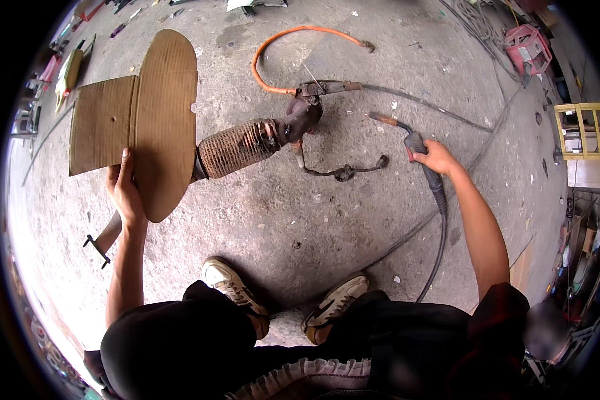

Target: The person uses a welding tool to weld a section of an exhaust pipe while holding a piece of cardboard for protection.

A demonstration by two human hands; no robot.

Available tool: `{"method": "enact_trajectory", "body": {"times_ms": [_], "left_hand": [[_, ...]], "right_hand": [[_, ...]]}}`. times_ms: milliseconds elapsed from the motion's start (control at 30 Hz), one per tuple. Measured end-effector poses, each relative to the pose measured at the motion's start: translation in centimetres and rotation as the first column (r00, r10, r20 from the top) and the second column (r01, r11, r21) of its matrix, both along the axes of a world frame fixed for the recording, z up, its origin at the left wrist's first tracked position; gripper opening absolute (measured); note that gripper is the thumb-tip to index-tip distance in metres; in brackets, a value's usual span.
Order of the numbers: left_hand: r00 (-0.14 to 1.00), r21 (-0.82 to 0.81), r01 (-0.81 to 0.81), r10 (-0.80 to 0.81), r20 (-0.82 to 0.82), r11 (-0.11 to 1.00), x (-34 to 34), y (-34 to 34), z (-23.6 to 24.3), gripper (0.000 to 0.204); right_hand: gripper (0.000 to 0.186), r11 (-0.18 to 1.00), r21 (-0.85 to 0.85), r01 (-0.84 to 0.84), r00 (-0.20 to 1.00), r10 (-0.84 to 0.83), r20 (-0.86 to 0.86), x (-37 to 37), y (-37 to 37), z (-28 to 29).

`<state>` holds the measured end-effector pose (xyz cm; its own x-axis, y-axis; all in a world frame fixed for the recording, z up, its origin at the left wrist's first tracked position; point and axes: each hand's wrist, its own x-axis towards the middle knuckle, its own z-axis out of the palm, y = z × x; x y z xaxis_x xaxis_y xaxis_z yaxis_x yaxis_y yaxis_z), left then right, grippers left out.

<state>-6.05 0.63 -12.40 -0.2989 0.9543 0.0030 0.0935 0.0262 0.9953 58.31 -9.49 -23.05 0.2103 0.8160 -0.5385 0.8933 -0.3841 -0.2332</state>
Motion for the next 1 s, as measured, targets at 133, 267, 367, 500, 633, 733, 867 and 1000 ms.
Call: {"method": "enact_trajectory", "body": {"times_ms": [133, 267, 367, 500, 633, 733, 867, 1000], "left_hand": [[0.999, -0.008, 0.009, -0.009, 0.035, 1.000, 0.9, -1.7, 1.1, 0.027], [0.999, 0.013, 0.000, 0.000, 0.035, 1.000, 1.7, -3.6, 0.6, 0.028], [0.998, 0.028, 0.004, -0.006, 0.060, 1.000, 1.6, -3.8, 0.4, 0.029], [0.999, 0.031, 0.029, -0.031, 0.042, 0.999, 1.7, -3.7, 0.8, 0.030], [0.993, 0.000, 0.001, -0.001, 0.114, 1.000, 2.0, -4.1, 1.3, 0.027], [0.996, 0.043, -0.024, 0.028, -0.081, 0.999, 1.8, -5.2, -0.2, 0.026], [0.998, 0.047, -0.001, 0.005, -0.069, 0.999, 1.6, -6.6, -1.7, 0.024], [0.986, 0.082, -0.023, 0.036, -0.164, 0.996, 2.7, -6.8, -1.5, 0.030]], "right_hand": [[0.055, 0.999, 0.043, 0.006, 1.000, -0.005, -0.019, -0.1, -0.4, 0.0], [0.056, 1.000, 0.010, 0.023, 0.999, -0.023, -0.031, -0.7, 0.2, 0.4], [0.061, 0.998, -0.059, 0.038, 0.999, -0.039, -0.023, -1.2, 0.7, 1.1], [0.062, 0.997, -0.074, 0.033, 0.999, -0.034, -0.003, -1.2, 0.6, 1.3], [0.060, 0.999, -0.044, 0.003, 1.000, -0.002, 0.031, -1.0, 0.3, 1.1], [0.059, 0.998, -0.058, 0.001, 1.000, 0.001, 0.024, -1.4, 0.6, 1.3], [0.058, 0.996, -0.091, 0.012, 0.999, -0.009, 0.033, -1.8, 0.9, 1.6], [0.057, 0.995, -0.098, 0.024, 0.999, -0.022, 0.024, -1.9, 0.7, 1.5]]}}
